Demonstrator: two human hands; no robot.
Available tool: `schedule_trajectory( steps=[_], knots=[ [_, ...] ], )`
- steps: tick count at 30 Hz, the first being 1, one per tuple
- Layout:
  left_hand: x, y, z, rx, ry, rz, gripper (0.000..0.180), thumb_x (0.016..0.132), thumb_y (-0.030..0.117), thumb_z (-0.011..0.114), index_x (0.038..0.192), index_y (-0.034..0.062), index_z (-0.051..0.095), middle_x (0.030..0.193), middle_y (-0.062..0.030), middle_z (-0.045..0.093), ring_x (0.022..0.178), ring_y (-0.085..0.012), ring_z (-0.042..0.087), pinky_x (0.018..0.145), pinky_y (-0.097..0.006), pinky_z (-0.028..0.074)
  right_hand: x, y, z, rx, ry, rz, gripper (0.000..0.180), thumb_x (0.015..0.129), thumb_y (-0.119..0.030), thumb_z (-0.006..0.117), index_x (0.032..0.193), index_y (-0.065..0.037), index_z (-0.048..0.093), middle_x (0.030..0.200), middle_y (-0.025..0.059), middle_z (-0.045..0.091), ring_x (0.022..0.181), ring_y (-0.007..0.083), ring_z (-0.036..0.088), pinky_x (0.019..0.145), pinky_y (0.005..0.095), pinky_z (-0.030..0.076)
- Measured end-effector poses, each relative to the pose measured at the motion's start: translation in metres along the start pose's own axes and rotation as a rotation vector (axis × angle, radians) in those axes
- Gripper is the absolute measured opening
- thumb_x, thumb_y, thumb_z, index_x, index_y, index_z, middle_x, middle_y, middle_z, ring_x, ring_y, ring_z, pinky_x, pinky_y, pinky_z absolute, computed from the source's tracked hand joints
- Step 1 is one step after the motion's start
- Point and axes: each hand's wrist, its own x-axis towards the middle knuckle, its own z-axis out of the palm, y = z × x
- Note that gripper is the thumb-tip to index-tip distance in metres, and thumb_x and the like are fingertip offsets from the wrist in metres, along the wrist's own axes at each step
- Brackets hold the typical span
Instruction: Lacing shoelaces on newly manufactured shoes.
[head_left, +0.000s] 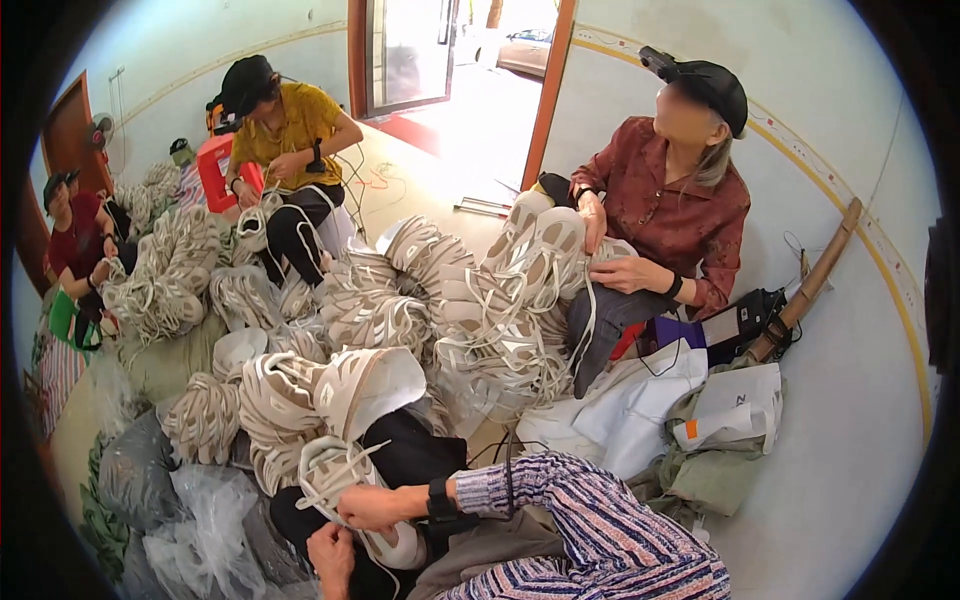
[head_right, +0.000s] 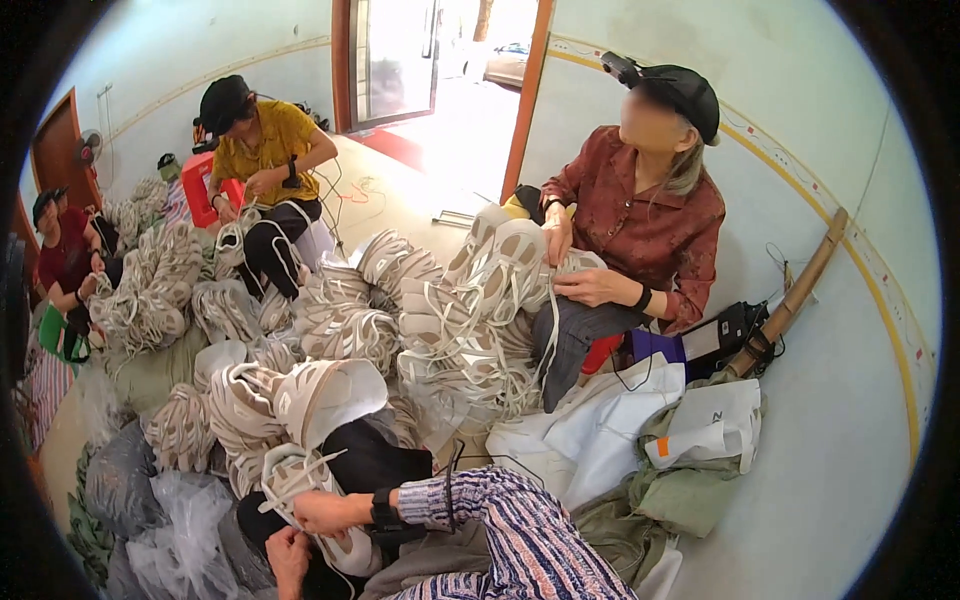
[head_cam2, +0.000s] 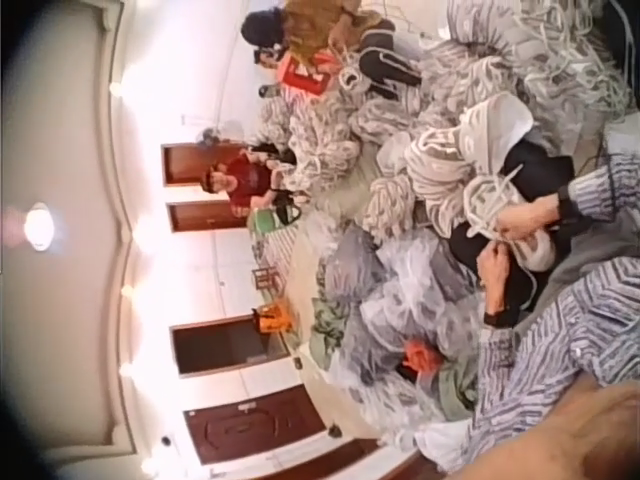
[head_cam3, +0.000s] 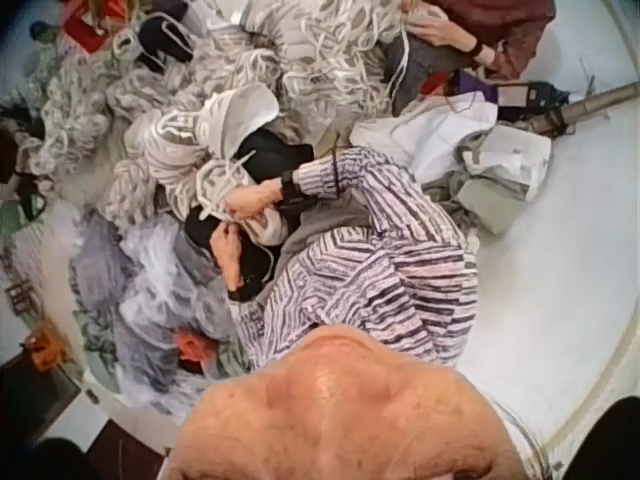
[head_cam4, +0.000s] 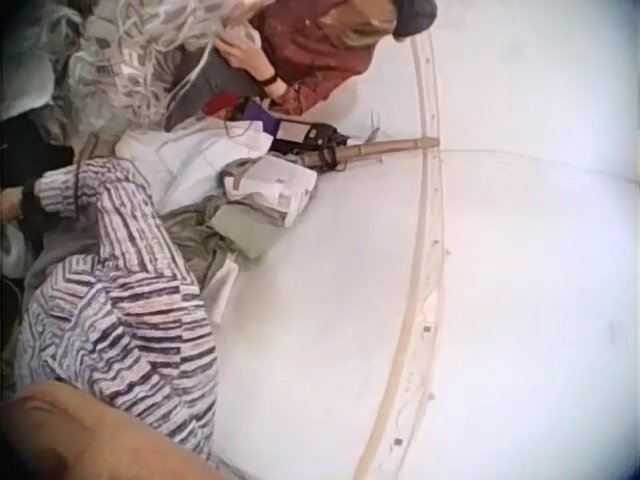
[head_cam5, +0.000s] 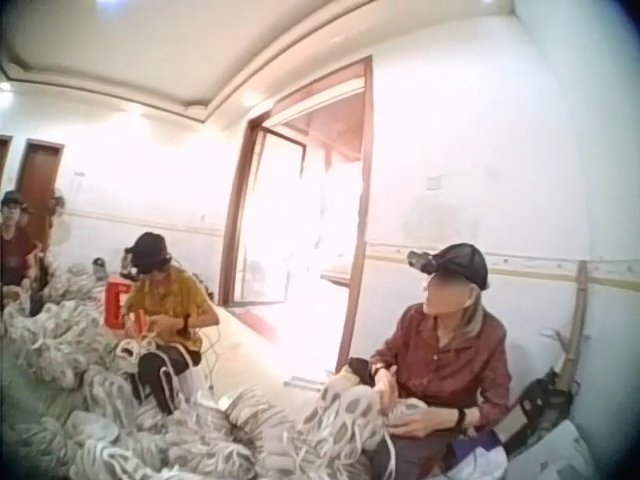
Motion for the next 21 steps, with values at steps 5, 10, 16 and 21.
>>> schedule_trajectory(
  steps=[5, 10, 16, 21],
  knots=[
    [-0.009, 0.039, 0.0, 0.322, 0.048, 0.082, 0.017, 0.077, 0.016, 0.056, 0.074, -0.0004, 0.06, 0.064, -0.0216, 0.059, 0.059, -0.0371, 0.06, 0.054, -0.044, 0.046, 0.001, 0.018, 0.016, -0.427, 0.241, -0.302, 0.015, 0.073, -0.009, 0.058, 0.074, 0.006, 0.056, 0.067, 0.023, 0.059, 0.066, 0.0396, 0.061, 0.055, 0.0447, 0.048],
    [-0.013, 0.039, 0.0, 0.149, 0.032, 0.213, 0.022, 0.09, 0.018, 0.046, 0.1, 0.0044, 0.061, 0.071, -0.0218, 0.061, 0.063, -0.0405, 0.059, 0.055, -0.044, 0.045, -0.003, 0.01, 0.016, -0.466, 0.384, -0.317, 0.016, 0.074, -0.007, 0.056, 0.08, 0.006, 0.05, 0.065, 0.0223, 0.058, 0.064, 0.0392, 0.061, 0.054, 0.0446, 0.047],
    [-0.032, 0.054, -0.008, 0.288, 0.319, 0.493, 0.023, 0.087, 0.021, 0.055, 0.098, 0.0012, 0.059, 0.08, -0.0181, 0.057, 0.077, -0.0369, 0.054, 0.067, -0.044, 0.041, -0.021, -0.014, 0.007, -0.587, 0.3, -0.323, 0.019, 0.074, -0.008, 0.056, 0.085, 0.005, 0.047, 0.063, 0.0199, 0.059, 0.062, 0.0347, 0.062, 0.051, 0.0428, 0.047],
    [-0.038, 0.074, 0.004, 0.386, 0.255, 0.503, 0.035, 0.083, 0.031, 0.062, 0.099, 0.0009, 0.054, 0.089, -0.0174, 0.054, 0.085, -0.0348, 0.051, 0.075, -0.045, 0.037, -0.051, -0.026, -0.055, -0.702, 0.475, -0.269, 0.019, 0.078, -0.003, 0.053, 0.091, 0.003, 0.042, 0.078, 0.0184, 0.059, 0.069, 0.0287, 0.064, 0.053, 0.0367, 0.049]
  ],
)
